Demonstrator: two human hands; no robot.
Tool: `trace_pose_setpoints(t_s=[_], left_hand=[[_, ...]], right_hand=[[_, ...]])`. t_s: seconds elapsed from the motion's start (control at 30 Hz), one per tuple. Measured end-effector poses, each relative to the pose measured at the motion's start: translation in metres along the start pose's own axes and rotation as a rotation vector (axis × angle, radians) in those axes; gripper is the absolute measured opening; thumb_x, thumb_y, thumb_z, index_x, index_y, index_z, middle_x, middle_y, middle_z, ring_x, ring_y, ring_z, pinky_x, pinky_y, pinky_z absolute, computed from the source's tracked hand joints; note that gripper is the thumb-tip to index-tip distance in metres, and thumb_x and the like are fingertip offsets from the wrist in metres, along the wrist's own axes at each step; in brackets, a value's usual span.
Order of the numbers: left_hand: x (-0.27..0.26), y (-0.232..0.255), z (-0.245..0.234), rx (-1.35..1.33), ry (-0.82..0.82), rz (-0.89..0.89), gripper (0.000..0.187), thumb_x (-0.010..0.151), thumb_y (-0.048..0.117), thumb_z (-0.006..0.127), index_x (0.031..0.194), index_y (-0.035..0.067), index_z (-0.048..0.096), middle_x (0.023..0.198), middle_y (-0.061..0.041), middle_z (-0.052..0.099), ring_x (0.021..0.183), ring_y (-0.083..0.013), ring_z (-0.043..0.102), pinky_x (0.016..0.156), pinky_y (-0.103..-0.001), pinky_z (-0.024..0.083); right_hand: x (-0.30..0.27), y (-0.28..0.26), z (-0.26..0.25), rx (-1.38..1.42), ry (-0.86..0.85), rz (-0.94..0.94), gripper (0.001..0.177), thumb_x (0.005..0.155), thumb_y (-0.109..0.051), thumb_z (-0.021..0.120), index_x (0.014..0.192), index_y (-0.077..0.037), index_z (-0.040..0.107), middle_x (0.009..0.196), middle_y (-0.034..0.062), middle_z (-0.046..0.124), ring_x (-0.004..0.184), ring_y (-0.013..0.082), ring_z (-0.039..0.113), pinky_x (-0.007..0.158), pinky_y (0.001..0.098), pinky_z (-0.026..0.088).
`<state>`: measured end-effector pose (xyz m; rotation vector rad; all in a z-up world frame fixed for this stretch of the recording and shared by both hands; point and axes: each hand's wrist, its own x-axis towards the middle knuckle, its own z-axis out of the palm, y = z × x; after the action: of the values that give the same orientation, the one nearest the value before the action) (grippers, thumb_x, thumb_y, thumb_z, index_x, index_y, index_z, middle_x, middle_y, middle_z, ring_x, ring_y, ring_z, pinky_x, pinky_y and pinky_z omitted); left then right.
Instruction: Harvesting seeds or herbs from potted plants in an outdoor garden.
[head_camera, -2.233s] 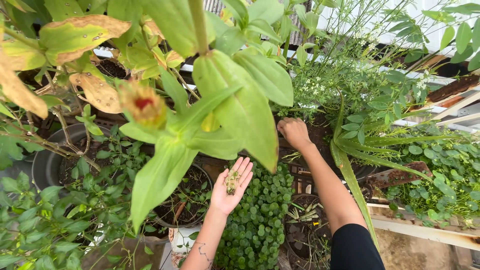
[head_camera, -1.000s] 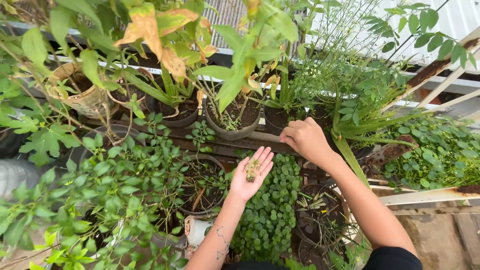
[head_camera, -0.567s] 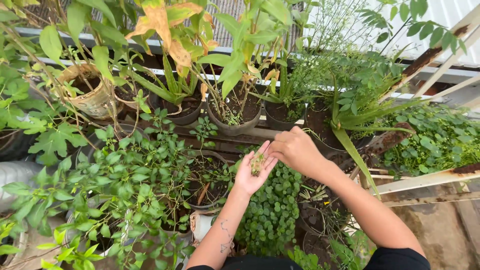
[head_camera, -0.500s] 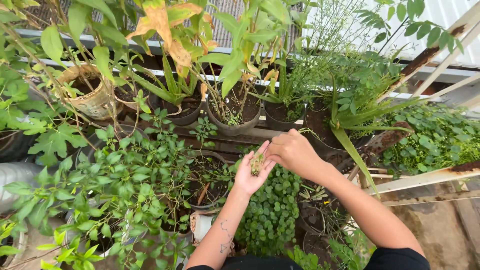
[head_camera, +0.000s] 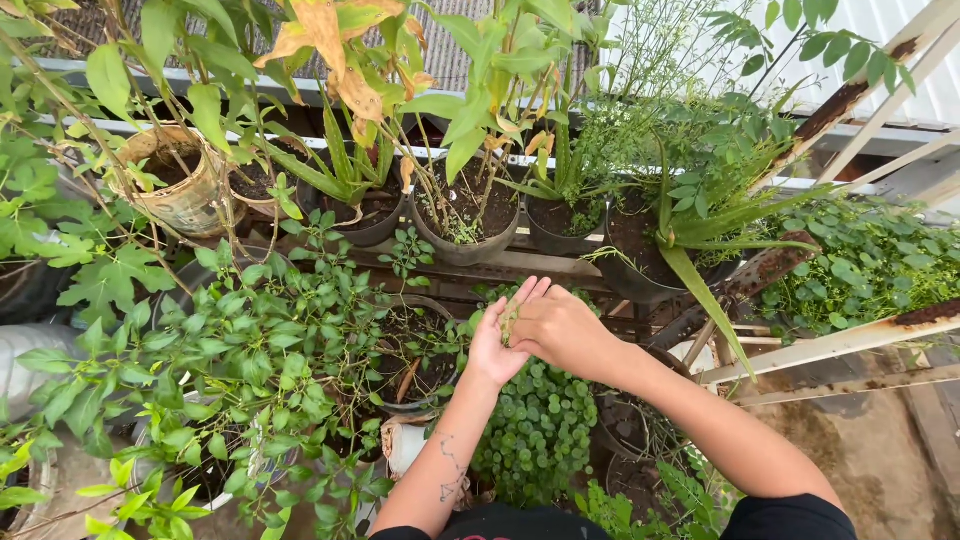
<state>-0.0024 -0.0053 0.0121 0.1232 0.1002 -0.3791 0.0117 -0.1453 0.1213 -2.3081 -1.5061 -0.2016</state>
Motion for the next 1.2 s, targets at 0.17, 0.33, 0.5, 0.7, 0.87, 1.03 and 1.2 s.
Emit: trace_pose_setpoints(t_s=[0.17,0.33,0.5,0.7,0.87,1.03,1.2], left_hand=[[-0.0053,0.0007,0.0078,0.018,0.017,0.000,0.059,0.108,0.030,0.017,0.156,0.005,0.040,0.161,-0.008,0.045,0.148,-0.0265,0.041,0.124,-0.040,0.030],[-0.0050,0.0004,0.0062,-0.017,0.010,0.006,0.059,0.109,0.030,0.017,0.157,0.005,0.040,0.161,-0.009,0.044,0.148,-0.0271,0.040,0.124,-0.040,0.030],[-0.0054,-0.0004,0.0029,-0.067,-0.013,0.011,0.060,0.108,0.031,0.016,0.157,0.003,0.039,0.162,-0.011,0.043,0.150,-0.0284,0.038,0.125,-0.041,0.029],[-0.0069,0.0007,0.0072,-0.014,-0.001,0.014,0.061,0.107,0.031,0.017,0.157,0.004,0.039,0.162,-0.011,0.042,0.150,-0.0290,0.037,0.125,-0.042,0.028],[-0.0060,0.0010,0.0025,-0.023,-0.014,0.018,0.060,0.107,0.030,0.017,0.157,0.003,0.039,0.162,-0.012,0.042,0.150,-0.0291,0.037,0.125,-0.042,0.028],[-0.0081,0.0010,0.0031,-0.023,-0.016,0.025,0.059,0.108,0.030,0.017,0.156,0.003,0.039,0.161,-0.012,0.042,0.151,-0.0291,0.036,0.126,-0.042,0.027],[-0.0103,0.0022,0.0060,-0.012,-0.008,0.019,0.060,0.108,0.031,0.016,0.156,0.004,0.039,0.162,-0.011,0.042,0.151,-0.0276,0.036,0.126,-0.041,0.028]], right_hand=[[-0.0008,-0.0032,0.0013,0.014,0.018,-0.012,0.009,0.078,-0.021,0.075,0.084,-0.014,0.074,0.083,0.0005,0.070,0.084,0.0229,0.065,0.079,0.0401,0.046],[-0.0040,-0.0020,0.0038,-0.007,-0.001,0.008,0.011,0.077,-0.022,0.077,0.085,-0.014,0.075,0.084,0.0004,0.070,0.082,0.0234,0.064,0.079,0.0398,0.046],[-0.0047,-0.0009,0.0024,-0.020,0.000,0.008,0.010,0.079,-0.022,0.076,0.086,-0.015,0.075,0.082,-0.0003,0.070,0.084,0.0214,0.065,0.075,0.0399,0.044],[-0.0062,0.0002,0.0052,-0.033,0.015,0.026,0.011,0.080,-0.023,0.076,0.087,-0.015,0.076,0.084,0.0000,0.071,0.085,0.0215,0.064,0.075,0.0398,0.043],[-0.0073,-0.0024,0.0045,-0.038,0.024,0.028,0.012,0.081,-0.023,0.076,0.089,-0.015,0.076,0.086,-0.0001,0.072,0.085,0.0215,0.064,0.074,0.0397,0.042],[-0.0081,-0.0054,0.0040,-0.035,0.038,0.028,0.011,0.082,-0.023,0.076,0.089,-0.015,0.076,0.085,0.0002,0.069,0.083,0.0211,0.064,0.072,0.0392,0.040],[-0.0093,-0.0062,0.0032,-0.053,0.039,0.044,0.011,0.083,-0.025,0.076,0.089,-0.016,0.077,0.078,0.0007,0.063,0.078,0.0201,0.062,0.070,0.0388,0.039]])
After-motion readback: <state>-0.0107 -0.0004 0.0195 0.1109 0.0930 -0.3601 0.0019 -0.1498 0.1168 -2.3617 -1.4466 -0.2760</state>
